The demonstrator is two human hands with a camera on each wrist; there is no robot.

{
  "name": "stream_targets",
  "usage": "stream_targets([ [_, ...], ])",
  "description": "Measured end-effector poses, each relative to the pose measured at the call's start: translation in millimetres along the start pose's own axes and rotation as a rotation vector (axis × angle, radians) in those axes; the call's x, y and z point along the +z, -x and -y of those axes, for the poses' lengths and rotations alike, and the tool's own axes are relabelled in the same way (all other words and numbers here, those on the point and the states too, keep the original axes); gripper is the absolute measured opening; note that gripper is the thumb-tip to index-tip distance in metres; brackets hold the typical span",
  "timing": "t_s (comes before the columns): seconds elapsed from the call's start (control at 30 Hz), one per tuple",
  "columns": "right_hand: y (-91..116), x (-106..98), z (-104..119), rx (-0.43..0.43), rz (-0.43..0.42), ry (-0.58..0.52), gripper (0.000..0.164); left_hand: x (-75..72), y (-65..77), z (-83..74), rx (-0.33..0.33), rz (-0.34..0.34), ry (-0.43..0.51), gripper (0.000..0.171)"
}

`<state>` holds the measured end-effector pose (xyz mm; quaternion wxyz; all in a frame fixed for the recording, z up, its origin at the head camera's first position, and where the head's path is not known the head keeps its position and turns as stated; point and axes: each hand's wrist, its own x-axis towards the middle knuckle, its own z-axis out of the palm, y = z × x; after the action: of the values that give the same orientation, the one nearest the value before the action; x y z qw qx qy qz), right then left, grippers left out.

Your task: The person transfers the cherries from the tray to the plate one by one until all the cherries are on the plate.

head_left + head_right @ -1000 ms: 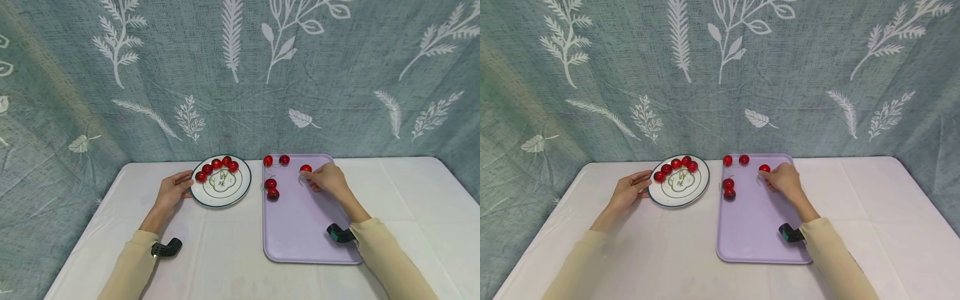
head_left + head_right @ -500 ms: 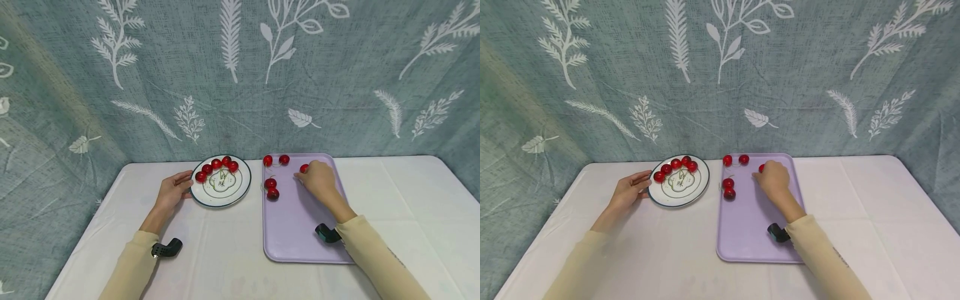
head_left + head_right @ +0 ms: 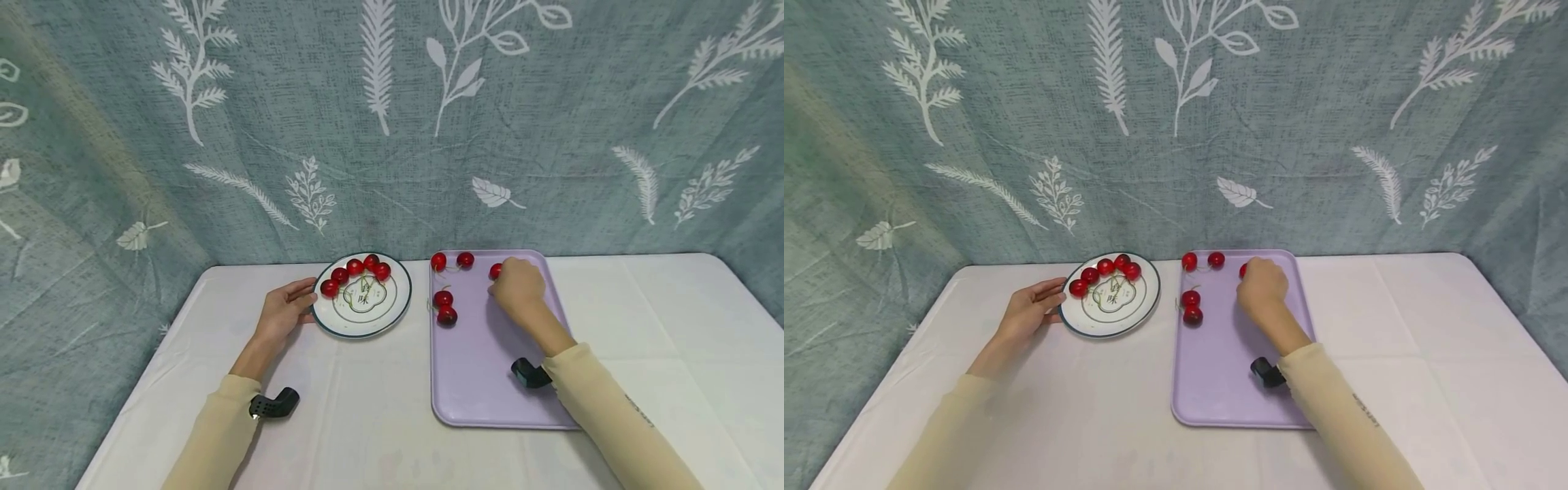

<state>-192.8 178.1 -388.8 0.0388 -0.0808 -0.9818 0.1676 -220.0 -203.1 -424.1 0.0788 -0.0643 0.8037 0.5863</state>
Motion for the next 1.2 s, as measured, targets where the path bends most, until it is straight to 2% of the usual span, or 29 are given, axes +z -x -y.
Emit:
stream_targets([
  [0.1,1,-4,-5,-0.062,-0.028,-0.037,0.036,0.4,-0.6,0.3,0.001,-0.002,-0.004,0.045],
  [0.17,2,-8,-7,-0.105,-0.046,-0.066,0.034,0.3,-0.9,0.4,0.002,-0.004,-0.005,0.045],
  [0.3,2,-14,-3,-0.142,-0.054,-0.116,0.015,-0.6,-1.1,0.3,0.005,-0.005,-0.002,0.045],
  [0.57,8,-16,20,-0.155,0.027,-0.289,0.015,-0.2,-0.9,1.0,0.002,-0.006,0.006,0.045],
  [0.8,12,-13,36,-0.226,0.014,-0.368,0.014,1.3,-1.0,0.4,0.0,-0.001,0.012,0.045],
  [1.0,14,-11,48,-0.244,0.043,-0.43,0.011,1.5,-1.1,0.4,-0.003,-0.002,0.013,0.045],
  [1.2,18,-6,64,-0.277,0.073,-0.444,0.012,1.0,-1.5,1.6,0.002,-0.011,-0.003,0.044],
])
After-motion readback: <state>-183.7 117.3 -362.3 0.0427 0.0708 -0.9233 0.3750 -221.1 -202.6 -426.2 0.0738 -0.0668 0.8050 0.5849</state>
